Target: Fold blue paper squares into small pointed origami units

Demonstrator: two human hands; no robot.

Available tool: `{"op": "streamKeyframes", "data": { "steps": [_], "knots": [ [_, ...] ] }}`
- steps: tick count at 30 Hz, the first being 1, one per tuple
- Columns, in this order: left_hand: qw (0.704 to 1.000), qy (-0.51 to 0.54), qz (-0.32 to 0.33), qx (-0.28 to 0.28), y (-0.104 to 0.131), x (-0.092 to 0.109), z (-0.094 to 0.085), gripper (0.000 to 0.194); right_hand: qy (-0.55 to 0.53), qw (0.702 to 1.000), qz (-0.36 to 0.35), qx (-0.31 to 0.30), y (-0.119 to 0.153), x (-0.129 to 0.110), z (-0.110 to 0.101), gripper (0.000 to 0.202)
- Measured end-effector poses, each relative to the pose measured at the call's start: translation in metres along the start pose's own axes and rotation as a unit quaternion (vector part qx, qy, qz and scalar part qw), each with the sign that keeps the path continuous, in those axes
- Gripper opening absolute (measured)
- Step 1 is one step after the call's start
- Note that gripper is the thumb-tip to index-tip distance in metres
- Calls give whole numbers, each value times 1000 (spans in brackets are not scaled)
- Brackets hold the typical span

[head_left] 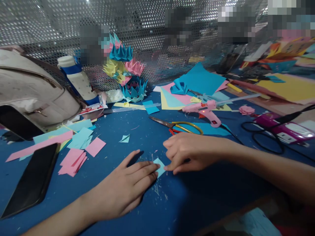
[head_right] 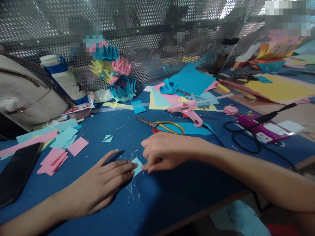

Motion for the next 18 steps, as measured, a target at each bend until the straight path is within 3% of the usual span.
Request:
{"op": "streamKeyframes", "data": {
  "steps": [7, 18],
  "knots": [
    [1000, -1, 0, 7, -1, 0, -2, 46, -11, 1000, -14, 24, 0, 3, -1, 30],
    [1000, 4, -5, 16, 0, -1, -3, 47, 108, 993, -4, 56, 2, 10, -7, 32]
  ]
}}
Point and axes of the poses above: each hand's wrist, its own y-axis away from the middle knuckle, its own z-axis out of the palm, x = y × z, the point moved 9 cm from there along -y, towards the middle knuckle, and after that the axes turned 15 degrees about -y, right-handed, at the moved point
